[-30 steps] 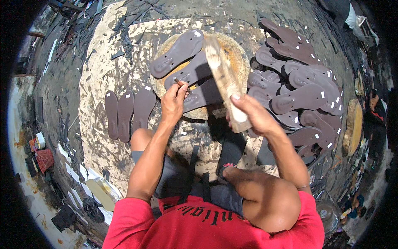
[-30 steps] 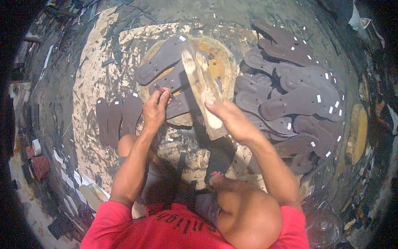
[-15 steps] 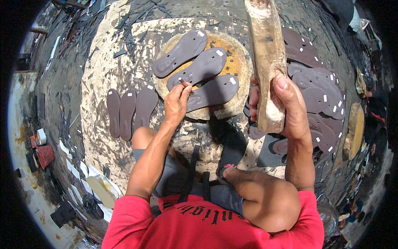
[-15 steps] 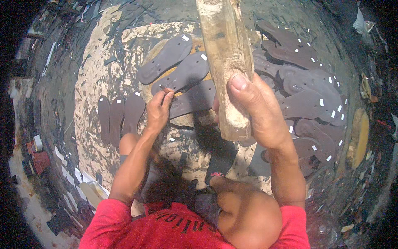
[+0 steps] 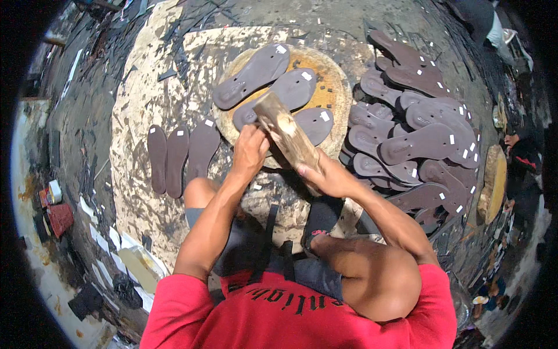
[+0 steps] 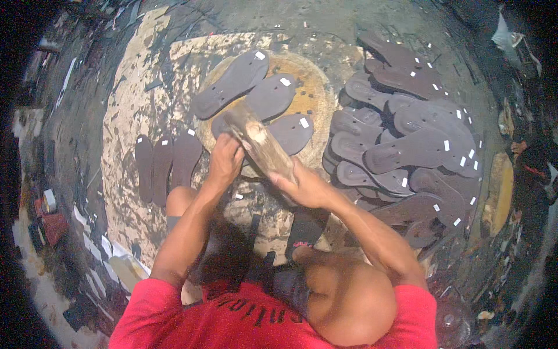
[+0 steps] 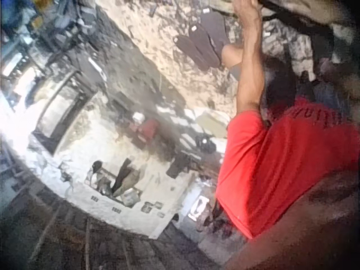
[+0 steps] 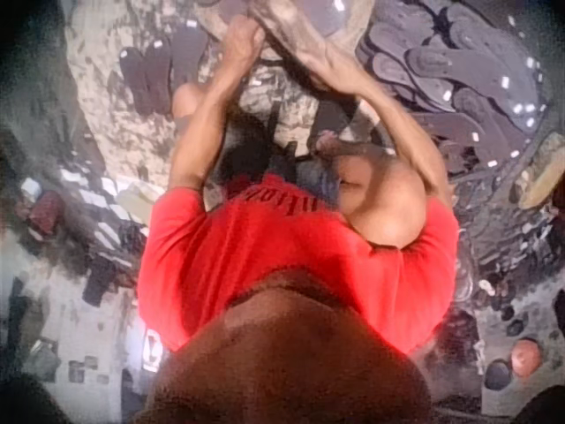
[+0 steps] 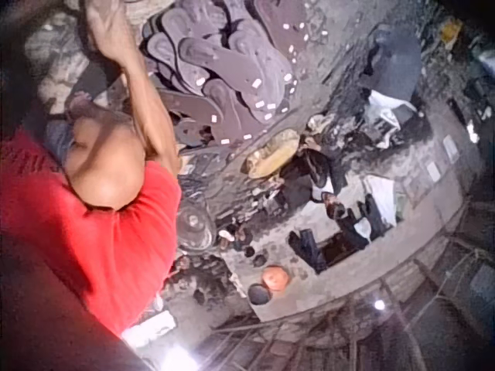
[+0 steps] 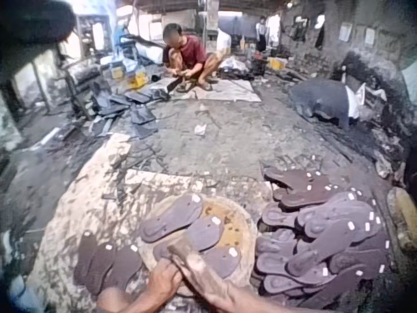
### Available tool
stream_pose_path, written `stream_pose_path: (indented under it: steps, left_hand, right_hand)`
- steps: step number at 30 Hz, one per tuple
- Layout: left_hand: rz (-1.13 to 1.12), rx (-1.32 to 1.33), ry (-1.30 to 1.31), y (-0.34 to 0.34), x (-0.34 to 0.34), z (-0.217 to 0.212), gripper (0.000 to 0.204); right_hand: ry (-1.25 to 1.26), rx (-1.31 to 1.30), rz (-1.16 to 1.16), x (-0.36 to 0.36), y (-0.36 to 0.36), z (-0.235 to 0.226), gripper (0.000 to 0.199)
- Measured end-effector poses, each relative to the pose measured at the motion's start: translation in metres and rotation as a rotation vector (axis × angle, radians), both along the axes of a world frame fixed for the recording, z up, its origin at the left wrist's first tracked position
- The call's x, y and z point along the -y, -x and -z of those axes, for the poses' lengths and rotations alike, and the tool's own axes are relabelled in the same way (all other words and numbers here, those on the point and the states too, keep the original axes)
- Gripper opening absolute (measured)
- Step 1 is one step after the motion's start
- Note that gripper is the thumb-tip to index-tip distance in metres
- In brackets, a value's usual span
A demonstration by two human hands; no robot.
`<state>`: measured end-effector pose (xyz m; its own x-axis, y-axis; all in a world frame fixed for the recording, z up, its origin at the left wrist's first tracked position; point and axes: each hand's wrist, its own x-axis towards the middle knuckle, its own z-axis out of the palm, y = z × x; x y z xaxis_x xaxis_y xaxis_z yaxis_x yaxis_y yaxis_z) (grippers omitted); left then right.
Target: The person sits on the floor and repeatedly strikes the edges of dark shoe soles with a wooden block to smooth them. The soles are arranged on a circular wooden stump, and the person handles them one at a time, striking each edge multiple times before moving to the next.
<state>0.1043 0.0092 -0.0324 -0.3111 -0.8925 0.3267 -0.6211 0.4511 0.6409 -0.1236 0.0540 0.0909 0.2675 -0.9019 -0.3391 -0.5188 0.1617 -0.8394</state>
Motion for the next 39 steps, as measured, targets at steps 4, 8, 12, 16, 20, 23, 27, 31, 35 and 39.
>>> stream_pose_path:
  steps: [4,8,12,16,20,23,27,31,35,39]
  left_hand:
    - [0.022,-0.008,-0.144,0.003,0.006,-0.007,0.018]
    - [-0.542,-1.035,-0.472,0.007,0.011,-0.029,0.033]
    - [-0.244,-0.356,-0.667,0.013,-0.021,-0.040,0.025]
    - [-0.183,-0.301,-0.402,0.012,-0.034,-0.032,0.019]
    - [-0.136,-0.190,-0.339,0.010,-0.032,-0.025,0.016]
    - [-0.064,-0.188,-0.255,0.009,-0.033,-0.023,0.016]
    - [-0.038,-0.127,-0.146,0.008,-0.040,-0.014,0.012]
    - [-0.027,0.103,-0.072,0.008,-0.044,-0.005,0.017]
    - [-0.147,-0.310,-0.294,0.006,-0.039,-0.020,0.019]
    - [-0.156,-0.258,-0.496,0.008,-0.047,-0.058,0.023]
  right_hand:
    - [-0.502,0.135,0.085,-0.039,0.038,0.090,0.066]
    - [-0.311,0.166,0.059,-0.062,0.057,0.108,0.068]
    - [-0.352,0.368,0.160,-0.065,0.042,0.106,0.066]
    - [-0.424,0.456,0.275,-0.055,0.030,0.081,0.047]
    - [-0.429,0.558,0.284,-0.027,0.043,-0.014,0.045]
    - [-0.057,0.566,0.384,-0.014,0.045,-0.085,0.045]
    - [0.238,0.571,0.160,-0.026,0.025,-0.061,0.046]
    - [-0.326,0.100,-0.055,-0.049,0.031,0.045,0.059]
    - [-0.248,0.158,-0.014,-0.073,0.053,0.098,0.064]
    - [-0.321,0.226,0.104,-0.076,0.047,0.095,0.058]
